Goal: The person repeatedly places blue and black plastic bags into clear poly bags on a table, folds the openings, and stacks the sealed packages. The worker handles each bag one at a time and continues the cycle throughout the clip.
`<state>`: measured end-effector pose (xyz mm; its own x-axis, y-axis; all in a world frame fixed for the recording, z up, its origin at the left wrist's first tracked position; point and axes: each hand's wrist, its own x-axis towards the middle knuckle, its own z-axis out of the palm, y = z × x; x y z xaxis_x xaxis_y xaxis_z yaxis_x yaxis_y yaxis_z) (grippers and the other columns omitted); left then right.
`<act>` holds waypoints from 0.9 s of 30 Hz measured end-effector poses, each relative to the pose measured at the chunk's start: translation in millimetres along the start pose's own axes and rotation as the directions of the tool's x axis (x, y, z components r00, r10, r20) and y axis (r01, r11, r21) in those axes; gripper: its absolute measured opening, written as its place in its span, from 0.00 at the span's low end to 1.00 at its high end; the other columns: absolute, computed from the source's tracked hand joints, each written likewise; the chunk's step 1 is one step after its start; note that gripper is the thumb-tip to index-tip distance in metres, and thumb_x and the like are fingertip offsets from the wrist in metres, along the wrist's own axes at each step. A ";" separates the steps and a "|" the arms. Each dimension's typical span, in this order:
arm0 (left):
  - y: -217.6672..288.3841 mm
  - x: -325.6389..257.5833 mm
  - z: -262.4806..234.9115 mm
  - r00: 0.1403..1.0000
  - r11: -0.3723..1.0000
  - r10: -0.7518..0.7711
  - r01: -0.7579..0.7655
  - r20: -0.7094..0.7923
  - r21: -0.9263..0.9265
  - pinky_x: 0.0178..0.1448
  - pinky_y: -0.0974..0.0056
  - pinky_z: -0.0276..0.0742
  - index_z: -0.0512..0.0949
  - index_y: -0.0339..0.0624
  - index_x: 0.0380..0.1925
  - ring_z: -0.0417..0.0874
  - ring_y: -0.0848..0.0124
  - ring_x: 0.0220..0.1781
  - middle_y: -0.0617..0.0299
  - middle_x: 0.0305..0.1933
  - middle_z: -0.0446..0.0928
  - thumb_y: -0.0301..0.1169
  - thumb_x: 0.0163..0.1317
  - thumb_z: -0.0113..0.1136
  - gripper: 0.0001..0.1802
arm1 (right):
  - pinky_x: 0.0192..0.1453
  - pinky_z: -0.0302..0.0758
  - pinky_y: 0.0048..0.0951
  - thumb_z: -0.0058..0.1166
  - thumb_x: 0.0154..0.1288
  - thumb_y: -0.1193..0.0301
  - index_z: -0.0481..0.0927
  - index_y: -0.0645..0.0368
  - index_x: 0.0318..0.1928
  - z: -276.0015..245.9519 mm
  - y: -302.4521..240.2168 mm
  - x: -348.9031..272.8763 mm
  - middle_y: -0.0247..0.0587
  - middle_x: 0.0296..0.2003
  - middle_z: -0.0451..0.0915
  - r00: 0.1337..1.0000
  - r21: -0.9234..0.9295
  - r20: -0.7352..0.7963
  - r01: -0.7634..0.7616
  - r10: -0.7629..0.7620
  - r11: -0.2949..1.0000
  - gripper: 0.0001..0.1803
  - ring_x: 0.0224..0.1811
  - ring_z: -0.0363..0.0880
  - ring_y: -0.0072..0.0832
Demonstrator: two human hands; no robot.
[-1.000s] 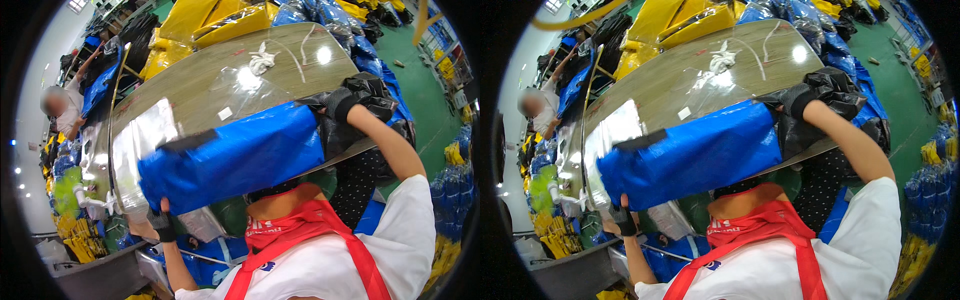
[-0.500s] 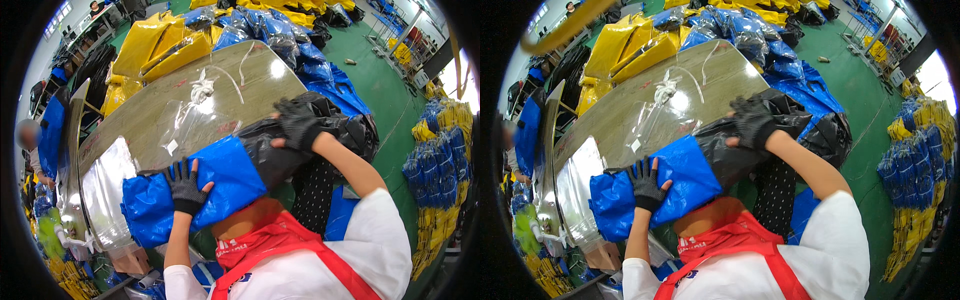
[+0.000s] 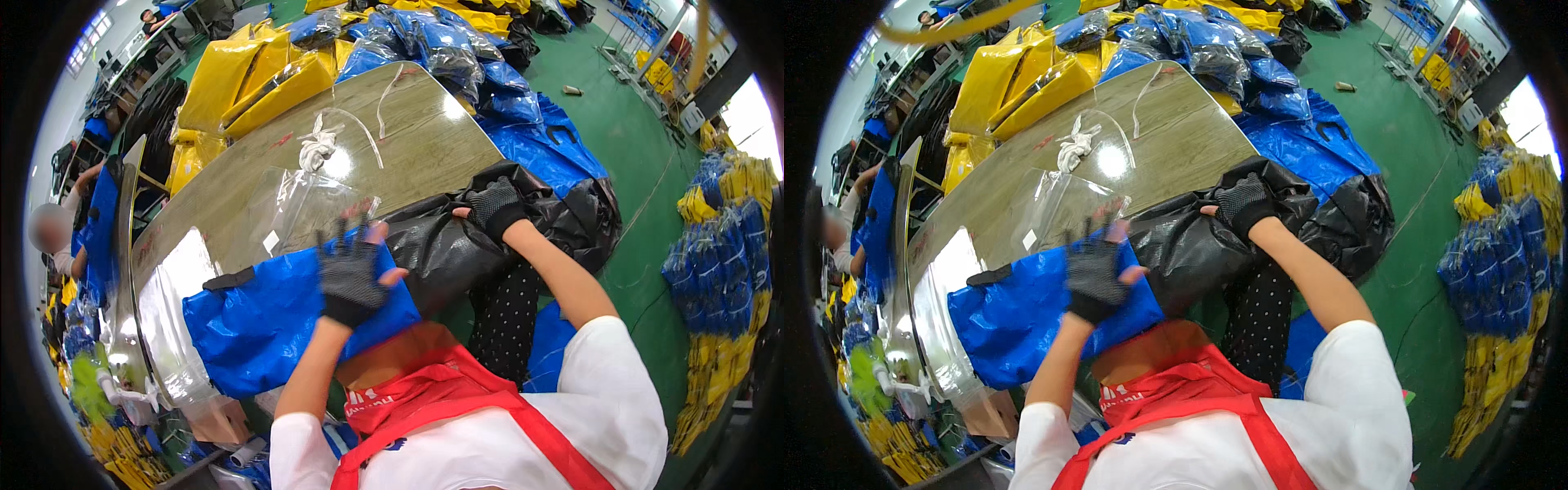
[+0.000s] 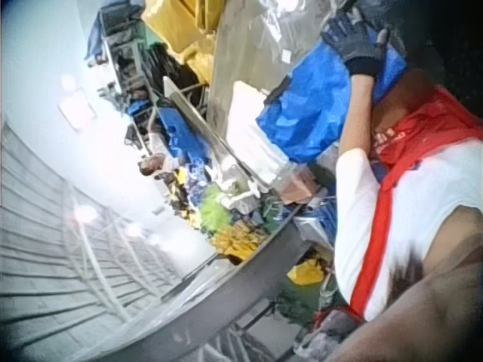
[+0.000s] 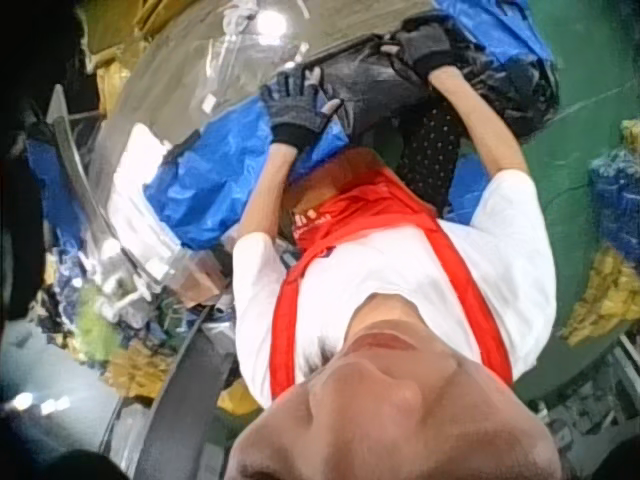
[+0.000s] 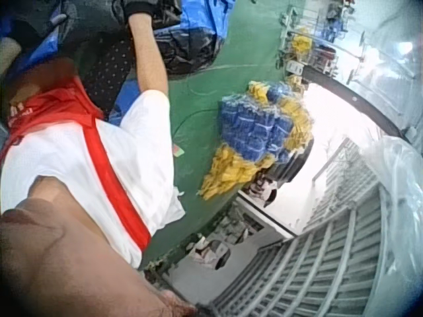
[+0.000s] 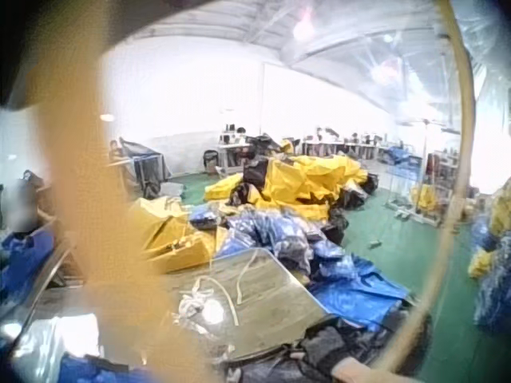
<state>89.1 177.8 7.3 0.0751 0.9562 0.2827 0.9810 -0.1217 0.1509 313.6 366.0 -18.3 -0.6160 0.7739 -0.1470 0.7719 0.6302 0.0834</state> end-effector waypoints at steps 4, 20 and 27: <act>-3.9 -32.2 58.5 0.977 0.980 -0.200 0.199 0.077 0.020 0.70 0.35 0.31 0.63 0.54 0.64 0.50 0.45 0.72 0.46 0.70 0.53 0.59 0.55 0.52 0.39 | 0.60 0.64 0.40 0.65 0.49 0.65 0.72 0.61 0.53 -9.9 -27.0 -72.7 0.50 0.45 0.76 0.577 0.587 -0.719 0.207 0.387 0.783 0.30 0.50 0.73 0.44; -43.7 -146.0 10.6 0.972 0.909 -0.230 0.199 -0.043 -0.366 0.72 0.51 0.46 0.63 0.46 0.63 0.57 0.55 0.70 0.50 0.67 0.60 0.52 0.62 0.46 0.33 | 0.47 0.74 0.45 0.48 0.59 0.69 0.74 0.36 0.57 -11.6 -266.6 -120.4 0.46 0.54 0.72 0.622 0.149 -0.702 0.605 -0.347 0.782 0.23 0.46 0.75 0.45; -178.0 -335.5 -62.6 0.854 0.743 -0.519 0.476 -0.044 0.471 0.73 0.41 0.36 0.61 0.48 0.65 0.51 0.47 0.72 0.53 0.70 0.56 0.49 0.61 0.50 0.34 | 0.47 0.75 0.47 0.45 0.61 0.64 0.72 0.37 0.58 10.2 -309.8 -124.5 0.49 0.57 0.70 0.863 0.023 -0.316 0.423 -0.395 0.906 0.23 0.48 0.75 0.46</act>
<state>-122.0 -138.1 -55.1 -0.4530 0.8678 0.2043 0.8486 0.4900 -0.1995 152.7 73.8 -35.9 -0.8858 0.4386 0.1514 0.4425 0.8967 -0.0089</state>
